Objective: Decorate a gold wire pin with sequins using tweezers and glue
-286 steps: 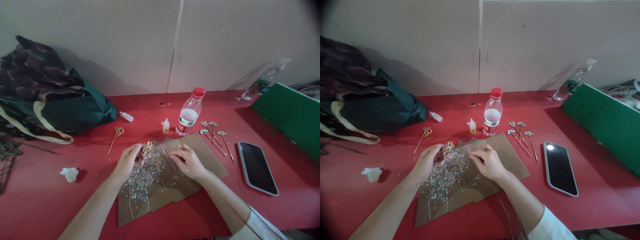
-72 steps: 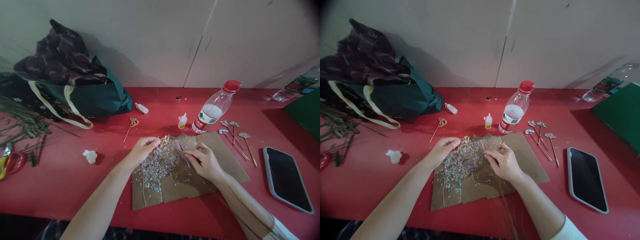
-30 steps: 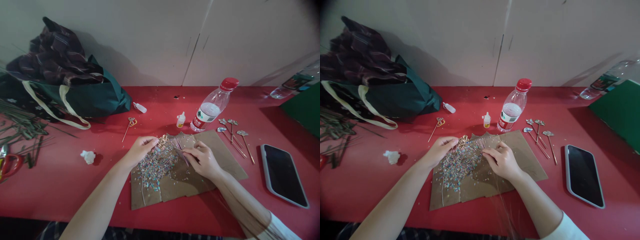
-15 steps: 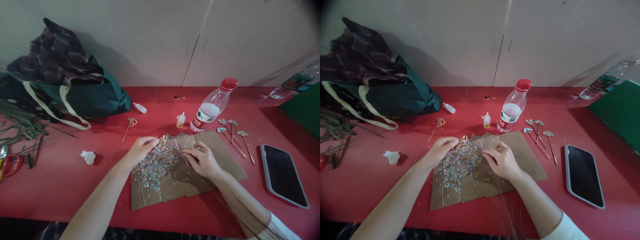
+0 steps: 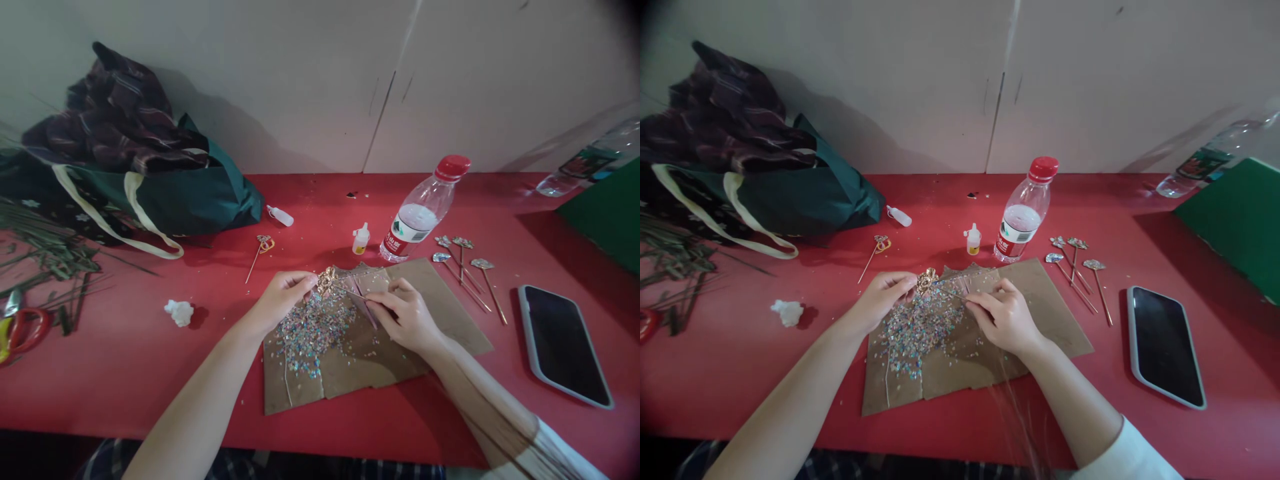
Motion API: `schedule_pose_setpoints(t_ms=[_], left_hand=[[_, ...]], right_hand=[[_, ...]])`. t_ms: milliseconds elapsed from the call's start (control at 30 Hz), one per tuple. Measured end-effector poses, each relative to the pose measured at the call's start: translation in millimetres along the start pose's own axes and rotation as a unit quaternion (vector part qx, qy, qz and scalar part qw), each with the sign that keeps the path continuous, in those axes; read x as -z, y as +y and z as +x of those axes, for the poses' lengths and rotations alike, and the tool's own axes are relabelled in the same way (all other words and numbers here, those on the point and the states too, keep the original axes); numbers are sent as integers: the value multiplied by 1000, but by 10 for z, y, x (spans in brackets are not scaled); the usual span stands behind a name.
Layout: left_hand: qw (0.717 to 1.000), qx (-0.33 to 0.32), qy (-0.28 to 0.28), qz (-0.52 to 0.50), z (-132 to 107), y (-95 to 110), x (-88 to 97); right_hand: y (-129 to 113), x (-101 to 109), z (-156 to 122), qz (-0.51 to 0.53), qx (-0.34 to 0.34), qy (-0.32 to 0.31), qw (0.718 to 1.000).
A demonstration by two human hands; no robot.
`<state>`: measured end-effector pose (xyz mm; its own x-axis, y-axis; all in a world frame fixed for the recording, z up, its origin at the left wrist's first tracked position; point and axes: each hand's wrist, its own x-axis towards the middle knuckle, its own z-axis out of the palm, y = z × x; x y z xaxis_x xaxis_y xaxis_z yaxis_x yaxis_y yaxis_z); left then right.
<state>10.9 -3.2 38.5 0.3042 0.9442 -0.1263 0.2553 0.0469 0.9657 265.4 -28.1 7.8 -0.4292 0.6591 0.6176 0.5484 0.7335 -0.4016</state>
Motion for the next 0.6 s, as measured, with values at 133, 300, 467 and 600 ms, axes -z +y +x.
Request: schedule_pose_setpoints(t_ms=[133,300,467,600], left_hand=[[999,-3,20,-31,-40,89,-53],[994,-26,60,-82,-136,177,-124],[979,-103,157,-85,-458,385,-99],[918,-249,309,10,-1031,683,-87]], right_hand=[[-15,3,-10,-40,1,6,999],[-67,22,-11,-92,17,23,995],[-119,71,-37,-118,7,76,990],[-208,81,-143,-128,-17,109,986]])
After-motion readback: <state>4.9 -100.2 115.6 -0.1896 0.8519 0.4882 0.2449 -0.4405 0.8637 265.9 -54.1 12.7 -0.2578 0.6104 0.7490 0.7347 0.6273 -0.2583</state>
